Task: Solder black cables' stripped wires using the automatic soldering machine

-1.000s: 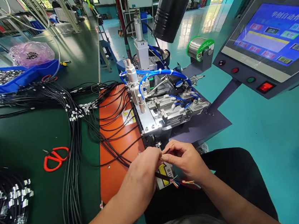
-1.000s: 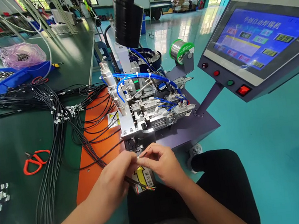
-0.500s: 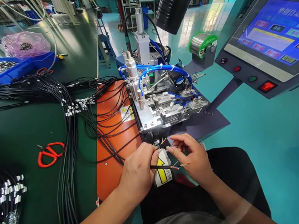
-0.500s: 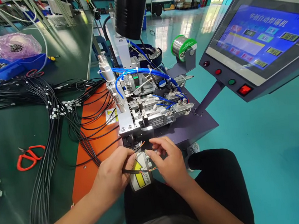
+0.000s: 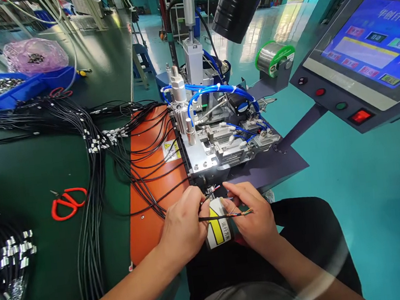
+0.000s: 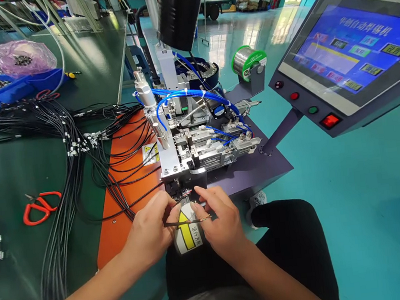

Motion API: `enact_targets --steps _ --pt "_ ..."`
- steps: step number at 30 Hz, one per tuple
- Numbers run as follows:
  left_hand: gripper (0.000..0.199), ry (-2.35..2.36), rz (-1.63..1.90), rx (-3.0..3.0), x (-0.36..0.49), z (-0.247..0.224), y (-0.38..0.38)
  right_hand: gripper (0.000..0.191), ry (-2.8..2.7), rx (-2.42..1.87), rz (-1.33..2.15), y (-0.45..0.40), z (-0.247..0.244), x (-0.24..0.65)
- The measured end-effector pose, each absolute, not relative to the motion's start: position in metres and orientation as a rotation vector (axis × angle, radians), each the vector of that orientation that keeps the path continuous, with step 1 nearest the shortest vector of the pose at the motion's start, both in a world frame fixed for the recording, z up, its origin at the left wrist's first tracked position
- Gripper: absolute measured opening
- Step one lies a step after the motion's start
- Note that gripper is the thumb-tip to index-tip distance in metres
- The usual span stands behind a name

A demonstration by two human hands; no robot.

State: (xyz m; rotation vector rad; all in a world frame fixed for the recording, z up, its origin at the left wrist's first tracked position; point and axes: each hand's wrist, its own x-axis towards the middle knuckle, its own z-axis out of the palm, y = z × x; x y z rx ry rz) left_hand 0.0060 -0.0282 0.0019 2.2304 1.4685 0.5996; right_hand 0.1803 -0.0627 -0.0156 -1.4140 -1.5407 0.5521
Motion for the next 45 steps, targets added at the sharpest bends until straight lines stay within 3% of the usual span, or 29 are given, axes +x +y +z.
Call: enact_targets --steps 13,20,41,45 --pt "0.016 1.508 0.584 2.251 0.007 0.004 -0.029 0.033 -1.539 -1.387 0.595 -0.068 -0.018 0.171" --pt "0.016 1.463 0.582 2.260 0.007 0.003 -0.028 0.005 -1.354 -1.469 0.738 -0.055 -0.011 0.167" --pt "0.013 1.346 0.628 2.267 0.005 0.002 -0.027 0.009 -1.417 -1.436 0.678 -0.050 -0.007 0.175" --pt "0.020 1.298 0.691 2.230 0.004 -0.001 -0.028 0.009 -1.425 -1.424 0.632 -0.053 -0.009 0.168"
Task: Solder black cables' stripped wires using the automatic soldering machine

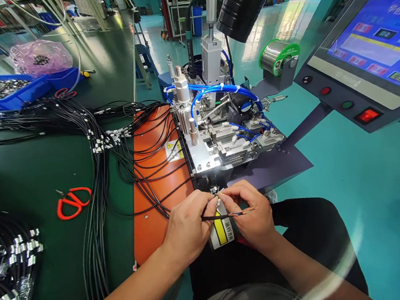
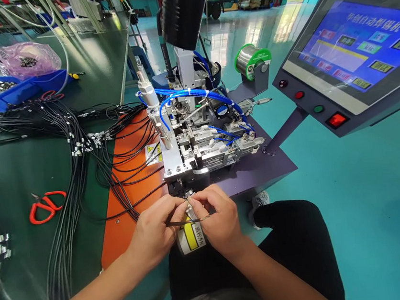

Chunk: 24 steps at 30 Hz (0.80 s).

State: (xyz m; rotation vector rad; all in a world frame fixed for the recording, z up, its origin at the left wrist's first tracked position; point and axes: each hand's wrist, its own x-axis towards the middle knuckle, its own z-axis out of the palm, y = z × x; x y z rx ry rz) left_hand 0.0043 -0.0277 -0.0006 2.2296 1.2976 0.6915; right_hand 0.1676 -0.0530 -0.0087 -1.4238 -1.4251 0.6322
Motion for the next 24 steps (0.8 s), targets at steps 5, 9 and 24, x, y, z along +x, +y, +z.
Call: enact_targets --steps 5,9,24 --pt "0.022 1.308 0.718 2.184 0.003 -0.002 -0.029 0.009 -1.411 -1.388 0.581 -0.057 -0.018 0.153" --pt "0.022 1.289 0.717 2.176 0.004 -0.002 -0.028 0.011 -1.377 -1.390 0.624 -0.059 -0.020 0.152" --pt "0.019 1.227 0.732 2.179 0.004 0.002 -0.027 0.018 -0.911 -1.208 1.457 -0.043 -0.006 0.179"
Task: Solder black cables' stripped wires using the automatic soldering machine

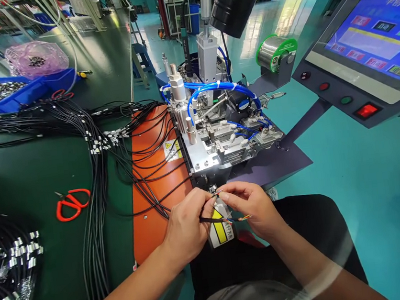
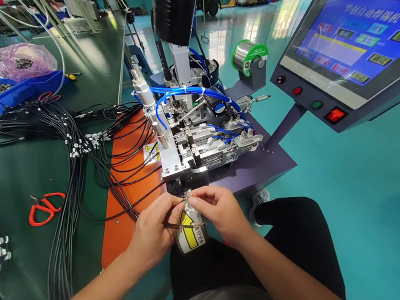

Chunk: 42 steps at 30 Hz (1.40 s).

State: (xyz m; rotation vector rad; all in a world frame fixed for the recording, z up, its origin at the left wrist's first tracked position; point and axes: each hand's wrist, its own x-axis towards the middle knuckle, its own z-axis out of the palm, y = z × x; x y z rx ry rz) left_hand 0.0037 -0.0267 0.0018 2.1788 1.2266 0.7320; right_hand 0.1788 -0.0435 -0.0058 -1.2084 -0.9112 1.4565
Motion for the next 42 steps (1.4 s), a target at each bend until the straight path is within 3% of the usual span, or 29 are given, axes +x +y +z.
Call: enact_targets --steps 42 --pt "0.016 1.193 0.786 2.283 0.006 -0.005 -0.031 0.017 -0.783 -1.196 1.295 -0.051 -0.015 0.150"
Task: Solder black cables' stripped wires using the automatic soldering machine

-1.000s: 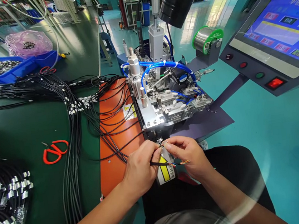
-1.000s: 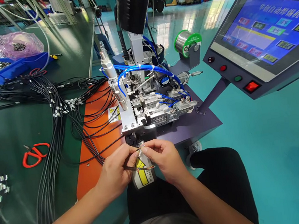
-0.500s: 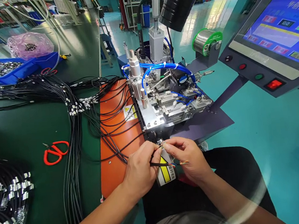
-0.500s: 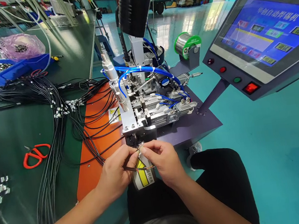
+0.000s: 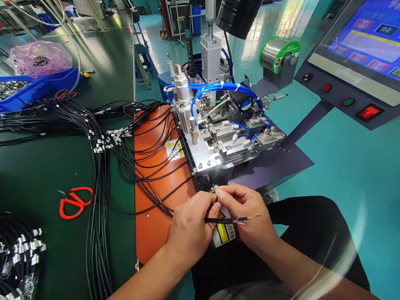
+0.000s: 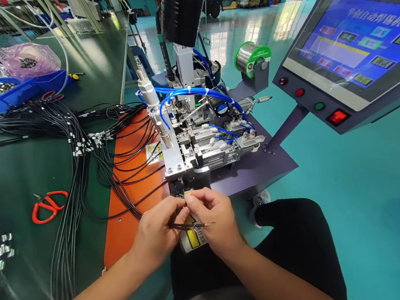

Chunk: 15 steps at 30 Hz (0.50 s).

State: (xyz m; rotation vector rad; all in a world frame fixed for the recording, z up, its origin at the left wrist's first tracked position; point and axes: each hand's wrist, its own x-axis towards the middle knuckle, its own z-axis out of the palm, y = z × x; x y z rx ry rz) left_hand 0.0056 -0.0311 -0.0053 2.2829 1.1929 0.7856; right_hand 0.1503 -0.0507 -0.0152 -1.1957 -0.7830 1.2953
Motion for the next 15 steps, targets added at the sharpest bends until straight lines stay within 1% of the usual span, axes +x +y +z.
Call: enact_targets --steps 4,6,15 --pt "0.019 1.248 0.736 2.251 0.006 -0.006 -0.031 0.025 -0.908 -1.233 1.451 -0.049 -0.005 0.172" --pt "0.019 1.256 0.725 2.270 0.006 -0.006 -0.031 0.030 -0.989 -1.266 1.471 -0.045 0.000 0.184" --pt "0.018 1.243 0.685 2.309 0.004 -0.004 -0.030 0.023 -1.212 -1.297 1.431 -0.024 0.010 0.197"
